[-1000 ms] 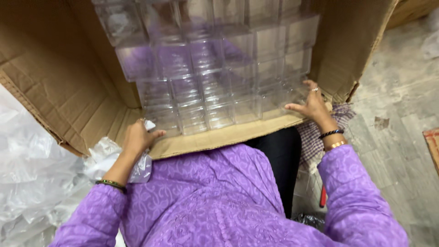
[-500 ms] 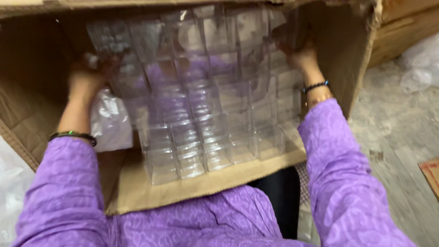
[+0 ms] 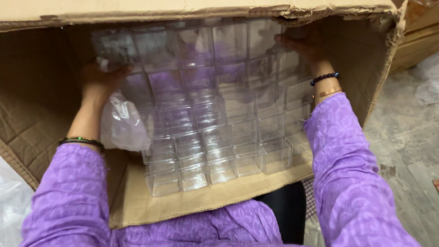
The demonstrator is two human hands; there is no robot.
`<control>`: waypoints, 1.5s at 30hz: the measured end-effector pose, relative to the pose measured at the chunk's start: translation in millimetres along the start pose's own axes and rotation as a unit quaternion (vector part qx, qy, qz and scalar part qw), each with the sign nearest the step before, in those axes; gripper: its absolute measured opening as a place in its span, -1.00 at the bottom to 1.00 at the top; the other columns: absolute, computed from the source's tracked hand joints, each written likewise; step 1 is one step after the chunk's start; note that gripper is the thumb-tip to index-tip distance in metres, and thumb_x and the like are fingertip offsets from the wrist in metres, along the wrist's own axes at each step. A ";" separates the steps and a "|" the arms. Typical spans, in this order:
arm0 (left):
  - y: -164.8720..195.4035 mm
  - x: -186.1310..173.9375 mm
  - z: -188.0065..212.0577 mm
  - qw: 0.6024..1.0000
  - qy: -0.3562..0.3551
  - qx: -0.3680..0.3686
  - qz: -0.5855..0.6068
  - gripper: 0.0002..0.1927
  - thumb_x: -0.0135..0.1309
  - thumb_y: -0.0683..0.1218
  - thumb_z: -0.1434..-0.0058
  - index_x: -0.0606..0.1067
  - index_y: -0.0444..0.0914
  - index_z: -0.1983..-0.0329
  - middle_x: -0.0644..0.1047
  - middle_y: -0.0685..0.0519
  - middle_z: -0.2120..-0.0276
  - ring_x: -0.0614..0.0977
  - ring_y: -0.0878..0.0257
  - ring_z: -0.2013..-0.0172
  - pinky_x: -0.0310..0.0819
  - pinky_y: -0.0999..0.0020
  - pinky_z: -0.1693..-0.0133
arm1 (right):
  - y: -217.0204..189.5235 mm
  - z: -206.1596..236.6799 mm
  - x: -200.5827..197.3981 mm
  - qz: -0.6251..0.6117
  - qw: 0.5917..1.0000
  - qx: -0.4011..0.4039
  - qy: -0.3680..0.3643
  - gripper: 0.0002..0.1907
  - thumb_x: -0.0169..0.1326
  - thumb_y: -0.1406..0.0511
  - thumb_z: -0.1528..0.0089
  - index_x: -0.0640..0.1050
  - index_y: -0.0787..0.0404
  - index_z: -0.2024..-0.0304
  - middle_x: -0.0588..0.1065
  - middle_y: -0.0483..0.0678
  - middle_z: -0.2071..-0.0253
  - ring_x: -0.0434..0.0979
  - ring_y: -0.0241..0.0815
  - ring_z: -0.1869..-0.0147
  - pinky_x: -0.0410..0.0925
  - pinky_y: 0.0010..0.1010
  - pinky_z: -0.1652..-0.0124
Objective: The person sits on the floor in front of a cardboard box filled with clear plastic boxes. They take plastic bags, open them, place plastic boxes inside, and set filled bags aside, repeating the process.
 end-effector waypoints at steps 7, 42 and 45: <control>35.8 -71.0 54.2 0.997 0.026 -0.072 -0.016 -0.55 0.55 0.05 -0.14 0.53 -0.30 0.25 0.60 0.04 0.30 0.58 0.28 0.36 0.48 0.31 0.33 | -30.8 51.5 -31.7 -0.069 0.996 0.013 0.053 -0.76 0.39 0.32 -0.14 0.58 0.27 0.26 0.62 -0.20 0.24 0.64 -0.36 0.12 0.51 -0.47 0.05; -18.7 6.5 355.2 0.929 -0.241 -0.241 -0.144 -0.40 0.33 0.30 -0.11 0.59 -0.34 0.23 0.62 -0.19 0.51 0.69 -0.04 0.42 0.50 0.09 0.28 | 31.8 407.6 -2.9 0.330 0.931 0.141 0.059 0.31 0.38 -0.16 -0.20 -0.17 0.17 -0.61 -0.10 0.42 -0.58 -0.08 0.40 -0.66 0.02 0.09 -0.53; -19.2 10.9 356.6 0.925 -0.247 -0.244 -0.153 -0.39 0.31 0.30 -0.17 0.58 -0.37 0.27 0.61 -0.22 0.52 0.68 -0.06 0.42 0.50 0.07 0.29 | 24.6 403.7 4.1 0.325 0.935 0.127 0.063 0.31 0.29 -0.25 -0.21 -0.19 0.12 -0.63 -0.14 0.37 -0.61 -0.09 0.40 -0.71 -0.01 0.11 -0.58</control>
Point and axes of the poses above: each hand's wrist, its own z-axis away from the middle knuckle, its own x-axis out of the palm, y = z × x, the point moved 10 cm from there along -z, towards the middle knuckle
